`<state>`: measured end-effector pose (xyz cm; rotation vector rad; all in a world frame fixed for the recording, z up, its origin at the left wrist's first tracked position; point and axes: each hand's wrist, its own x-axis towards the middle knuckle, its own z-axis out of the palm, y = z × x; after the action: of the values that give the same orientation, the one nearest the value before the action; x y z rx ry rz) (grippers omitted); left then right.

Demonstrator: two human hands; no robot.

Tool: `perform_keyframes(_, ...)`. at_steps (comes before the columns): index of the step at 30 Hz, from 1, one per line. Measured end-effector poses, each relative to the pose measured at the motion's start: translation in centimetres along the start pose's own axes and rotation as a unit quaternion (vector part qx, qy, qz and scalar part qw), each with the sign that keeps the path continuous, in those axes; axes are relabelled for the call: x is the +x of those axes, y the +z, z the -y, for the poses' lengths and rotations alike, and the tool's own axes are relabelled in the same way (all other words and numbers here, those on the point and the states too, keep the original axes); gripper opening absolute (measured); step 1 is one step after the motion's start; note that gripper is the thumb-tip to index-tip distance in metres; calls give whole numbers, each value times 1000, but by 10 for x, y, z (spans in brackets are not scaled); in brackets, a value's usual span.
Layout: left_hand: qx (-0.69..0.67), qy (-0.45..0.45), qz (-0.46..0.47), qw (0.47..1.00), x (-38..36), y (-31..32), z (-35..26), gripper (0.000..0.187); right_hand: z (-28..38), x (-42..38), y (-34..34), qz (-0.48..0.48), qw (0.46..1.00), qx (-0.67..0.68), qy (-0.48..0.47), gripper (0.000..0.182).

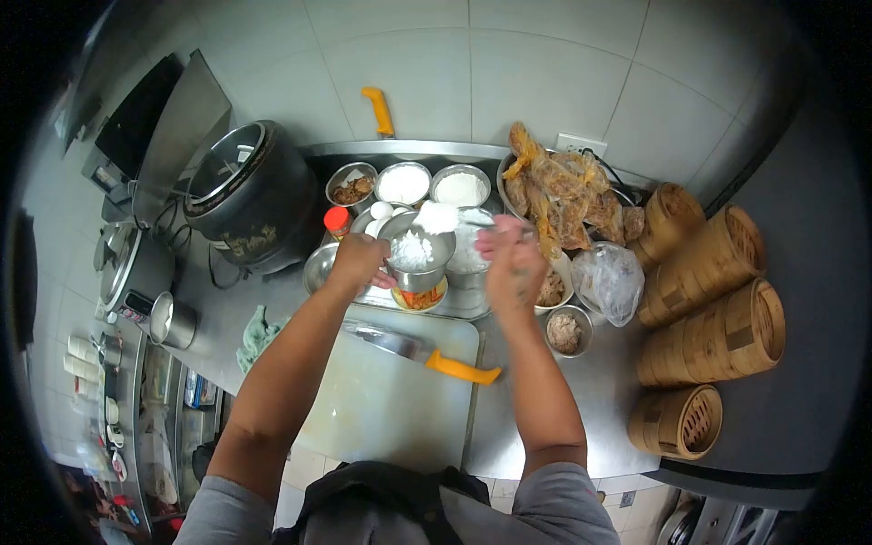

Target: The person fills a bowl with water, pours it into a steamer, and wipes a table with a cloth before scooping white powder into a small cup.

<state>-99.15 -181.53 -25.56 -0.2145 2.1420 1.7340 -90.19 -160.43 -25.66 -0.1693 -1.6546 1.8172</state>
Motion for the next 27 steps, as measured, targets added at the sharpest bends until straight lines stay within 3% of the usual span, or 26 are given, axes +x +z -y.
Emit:
perform_keyframes(1, 0, -1, 1, 1000, -1, 0, -1, 24, 3, -10, 2, 1, 1000, 0, 1, 28)
perform_keyframes(2, 0, -1, 2, 1000, -2, -1, -2, 24, 8, -21, 3, 76, 969, -157, -174, 27)
perform_keyframes(3, 0, -1, -1, 1000, -2, -2, -1, 24, 11, -27, 5, 147, 878, -303, -339, 26)
perform_keyframes(7, 0, 3, -1, 1000, -4, -9, 2, 24, 12, -28, -2, 95, 897, -290, -319, 24)
perform_keyframes(9, 2, 7, -2, 1000, -4, -13, 3, 24, 12, -19, -6, -4, 988, -111, -103, 23)
perform_keyframes(12, 4, 9, -15, 1000, -7, -20, 6, 22, -19, 0, -18, -24, 992, -101, -65, 22)
perform_keyframes(16, 2, 1, -39, 999, -15, -30, 5, 19, -70, 8, -28, -23, 976, -196, -87, 18)
perform_keyframes(18, 5, -2, -36, 999, -14, -35, 9, 20, -77, 8, -29, 6, 943, -291, -160, 15)
perform_keyframes(22, -2, -7, -46, 999, -14, -38, 14, 17, -82, 15, -24, 37, 935, -293, -197, 16)
perform_keyframes(25, -15, -14, -50, 999, -16, -40, 17, 16, -85, 17, -24, 104, 916, -323, -211, 18)
perform_keyframes(27, -18, -16, -50, 998, -17, -42, 18, 15, -87, 16, -26, 212, 874, -369, -233, 21)
